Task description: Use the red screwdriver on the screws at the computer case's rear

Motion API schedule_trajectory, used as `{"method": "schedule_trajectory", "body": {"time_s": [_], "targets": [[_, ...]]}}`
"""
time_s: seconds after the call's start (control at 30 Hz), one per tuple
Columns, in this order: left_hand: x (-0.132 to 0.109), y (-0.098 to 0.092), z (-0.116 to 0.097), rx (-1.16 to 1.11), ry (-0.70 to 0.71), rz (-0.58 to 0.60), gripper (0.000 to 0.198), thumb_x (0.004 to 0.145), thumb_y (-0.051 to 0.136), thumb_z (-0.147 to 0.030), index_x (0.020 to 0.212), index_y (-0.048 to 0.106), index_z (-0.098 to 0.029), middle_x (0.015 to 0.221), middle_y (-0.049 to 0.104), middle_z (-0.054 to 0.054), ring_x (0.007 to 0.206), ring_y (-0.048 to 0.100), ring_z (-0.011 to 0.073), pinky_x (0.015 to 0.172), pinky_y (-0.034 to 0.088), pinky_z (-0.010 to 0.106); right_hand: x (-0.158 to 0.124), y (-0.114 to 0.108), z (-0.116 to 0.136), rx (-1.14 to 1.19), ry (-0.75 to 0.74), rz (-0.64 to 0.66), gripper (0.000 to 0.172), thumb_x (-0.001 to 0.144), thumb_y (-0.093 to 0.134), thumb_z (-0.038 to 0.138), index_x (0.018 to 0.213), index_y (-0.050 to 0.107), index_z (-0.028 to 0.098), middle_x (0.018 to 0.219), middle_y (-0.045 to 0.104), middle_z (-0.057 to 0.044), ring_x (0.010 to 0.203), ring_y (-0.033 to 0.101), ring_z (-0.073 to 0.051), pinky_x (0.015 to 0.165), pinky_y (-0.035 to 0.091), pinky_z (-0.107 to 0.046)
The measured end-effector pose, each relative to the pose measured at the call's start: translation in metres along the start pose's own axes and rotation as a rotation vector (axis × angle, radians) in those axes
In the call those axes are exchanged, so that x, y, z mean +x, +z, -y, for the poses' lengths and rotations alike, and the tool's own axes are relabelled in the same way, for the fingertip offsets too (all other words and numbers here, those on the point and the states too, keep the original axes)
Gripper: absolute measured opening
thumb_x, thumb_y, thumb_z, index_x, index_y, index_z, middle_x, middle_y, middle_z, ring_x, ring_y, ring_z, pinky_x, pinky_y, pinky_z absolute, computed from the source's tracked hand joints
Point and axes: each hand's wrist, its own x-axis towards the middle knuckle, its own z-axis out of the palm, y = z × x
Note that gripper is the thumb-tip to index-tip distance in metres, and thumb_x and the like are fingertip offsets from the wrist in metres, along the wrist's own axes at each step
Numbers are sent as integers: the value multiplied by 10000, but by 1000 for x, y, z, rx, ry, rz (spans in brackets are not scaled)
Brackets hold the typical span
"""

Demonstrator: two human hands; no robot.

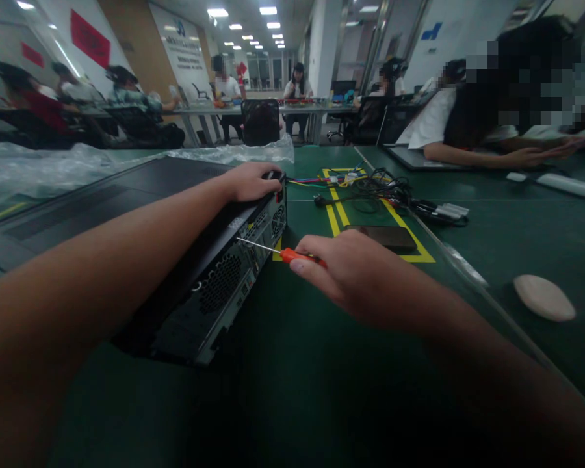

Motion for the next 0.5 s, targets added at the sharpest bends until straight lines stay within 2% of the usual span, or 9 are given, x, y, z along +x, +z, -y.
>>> {"method": "schedule_trajectory", "body": {"time_s": [0.1,0.2,0.27,0.3,0.37,0.4,0.47,0.5], "targets": [[1,1,1,-6,16,-2,817,951,629,-572,1712,717,-289,1653,745,121,1515,654,469,1300,481,574,6,1,-3,100,7,30,381,1251,569,388,1010,798,202,812,754,-20,721,631,-170,695,326,-354],[2,2,3,0,18,-11,793,964,634,-578,1705,720,-308,1649,751,102,1519,648,473,1296,487,583,-1,2,-16,91,-40,20,421,1251,547,406,1030,845,205,850,817,-34,687,657,-167,688,374,-368],[3,2,4,-5,25,-17,783,974,620,-591,1692,728,-298,1632,760,100,1514,653,469,1306,483,579,-18,1,-31,19,-105,-118,461,1249,527,440,1097,904,222,945,877,-72,736,726,-194,710,445,-404],[4,3,4,-8,31,-18,785,975,614,-596,1686,733,-286,1623,764,105,1509,658,470,1310,482,579,-30,0,-40,-7,-127,-205,506,1262,492,480,1181,928,236,1051,907,-97,822,781,-215,756,498,-432],[5,3,5,-17,42,-19,791,969,613,-592,1682,738,-272,1606,769,118,1499,663,476,1313,481,592,-54,-3,-58,-53,-78,-409,583,1277,447,568,1269,939,256,1202,928,-127,991,846,-239,791,538,-477],[5,4,5,-22,45,-18,793,963,616,-586,1683,737,-275,1599,772,121,1498,663,479,1314,480,604,-64,-3,-64,-63,-59,-433,574,1272,457,568,1259,942,263,1183,930,-134,997,854,-249,789,550,-483],[6,4,7,-27,43,-11,796,949,627,-573,1686,734,-294,1591,776,123,1512,650,484,1324,469,626,-75,-1,-71,-34,-53,-380,463,1238,511,448,1211,935,262,1071,924,-123,881,846,-248,739,571,-452],[6,3,7,-25,38,-5,795,939,633,-566,1681,739,-300,1596,775,127,1513,648,487,1326,465,633,-75,1,-72,-18,-60,-310,375,1195,564,372,1231,917,254,1059,921,-109,851,842,-247,734,584,-430]]}}
